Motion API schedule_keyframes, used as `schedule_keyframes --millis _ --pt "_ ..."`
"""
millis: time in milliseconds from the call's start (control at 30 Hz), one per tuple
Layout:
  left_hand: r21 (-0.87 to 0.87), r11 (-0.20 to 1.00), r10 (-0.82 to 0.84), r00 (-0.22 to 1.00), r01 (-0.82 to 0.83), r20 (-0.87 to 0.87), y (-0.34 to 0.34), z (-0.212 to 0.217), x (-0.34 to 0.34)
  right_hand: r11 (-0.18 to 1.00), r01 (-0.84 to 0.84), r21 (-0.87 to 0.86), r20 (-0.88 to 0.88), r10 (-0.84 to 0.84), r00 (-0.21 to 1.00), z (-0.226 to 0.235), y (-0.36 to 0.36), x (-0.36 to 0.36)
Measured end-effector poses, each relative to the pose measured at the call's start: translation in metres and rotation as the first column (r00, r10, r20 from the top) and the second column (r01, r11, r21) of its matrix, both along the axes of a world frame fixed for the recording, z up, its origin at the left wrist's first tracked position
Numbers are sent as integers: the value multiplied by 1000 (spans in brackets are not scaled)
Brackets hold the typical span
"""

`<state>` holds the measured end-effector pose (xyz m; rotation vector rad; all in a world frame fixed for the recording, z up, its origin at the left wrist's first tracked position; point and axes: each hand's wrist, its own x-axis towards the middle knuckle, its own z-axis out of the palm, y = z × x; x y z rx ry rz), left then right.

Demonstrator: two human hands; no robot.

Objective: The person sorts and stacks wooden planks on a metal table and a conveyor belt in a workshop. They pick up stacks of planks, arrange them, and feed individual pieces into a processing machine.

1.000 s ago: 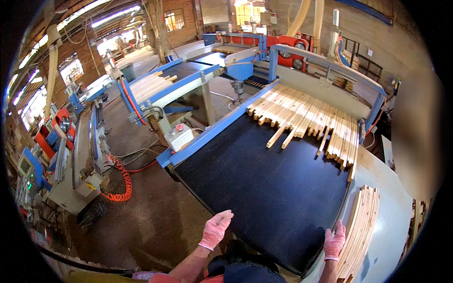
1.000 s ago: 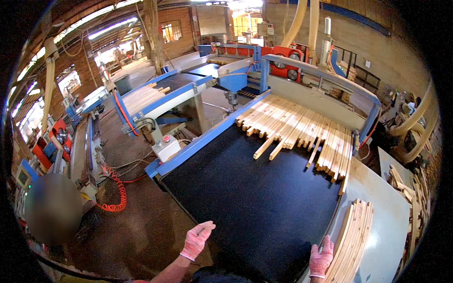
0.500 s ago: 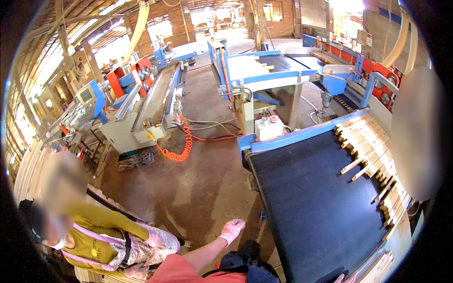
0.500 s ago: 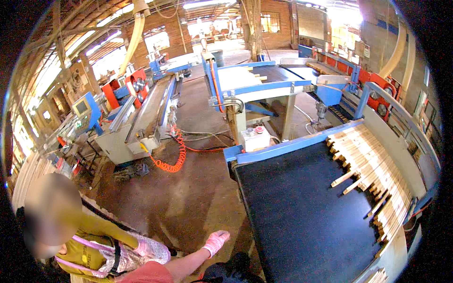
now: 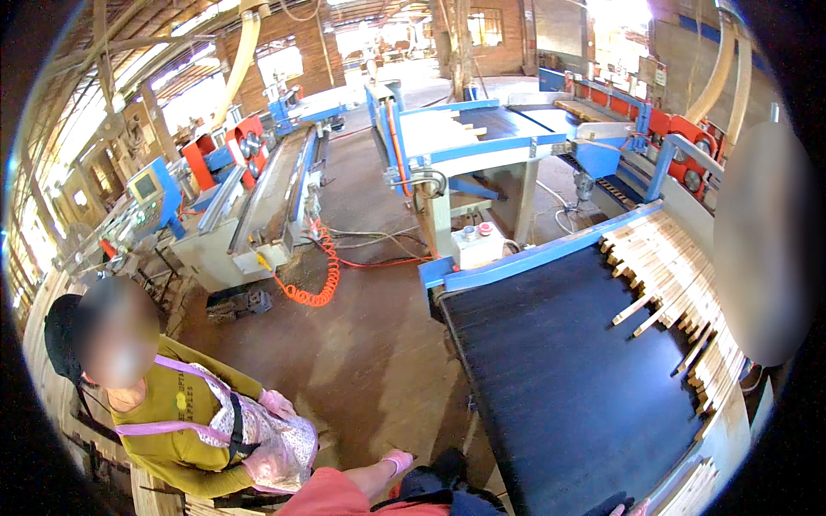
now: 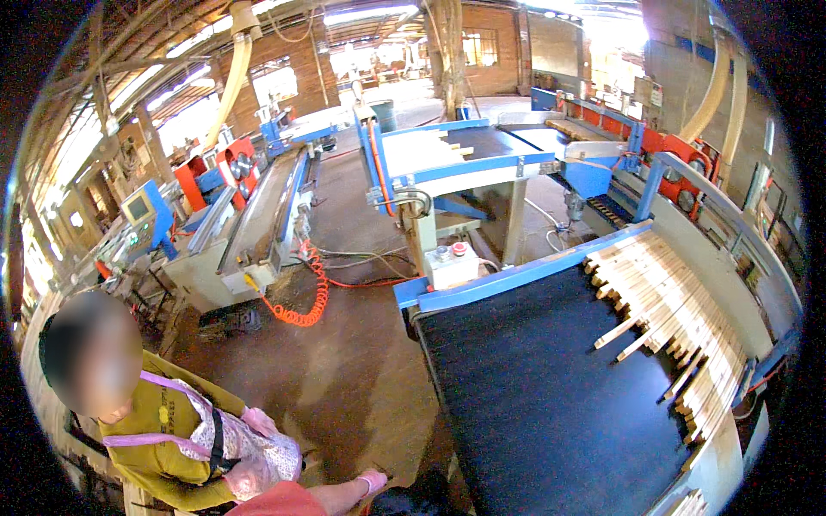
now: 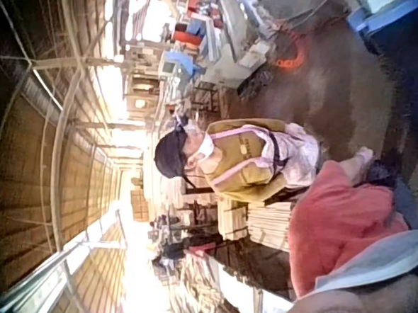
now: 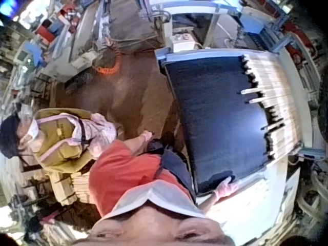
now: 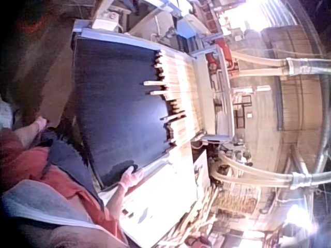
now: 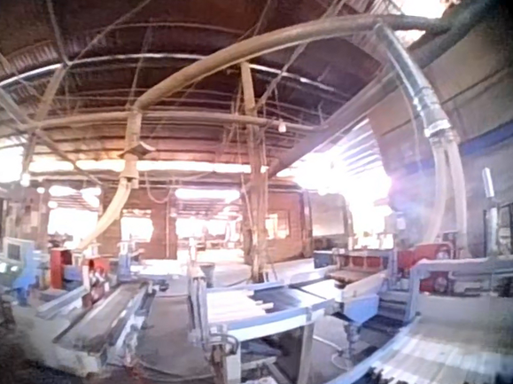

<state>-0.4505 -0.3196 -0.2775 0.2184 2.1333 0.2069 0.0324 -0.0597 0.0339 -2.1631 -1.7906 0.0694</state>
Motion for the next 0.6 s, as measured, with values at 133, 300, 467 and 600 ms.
schedule_keyframes --millis 133,300,467,600 --pt "-38 972 -235 971 234 -46 -13 -40 -6 999 2 33 -28 -1 1000 5 -2 -4" --pt "42 876 -482 876 481 16 -9 -68 -19 997 -37 72 -67 41 997 -3 2 2" --pt "76 933 -352 936 351 -3 30 -27 -10 994 -29 106 -51 35 998 -7 0 8" --pt "-40 818 -569 818 574 82 47 -4 -7 992 -47 116 -84 57 995 -9 1 10"
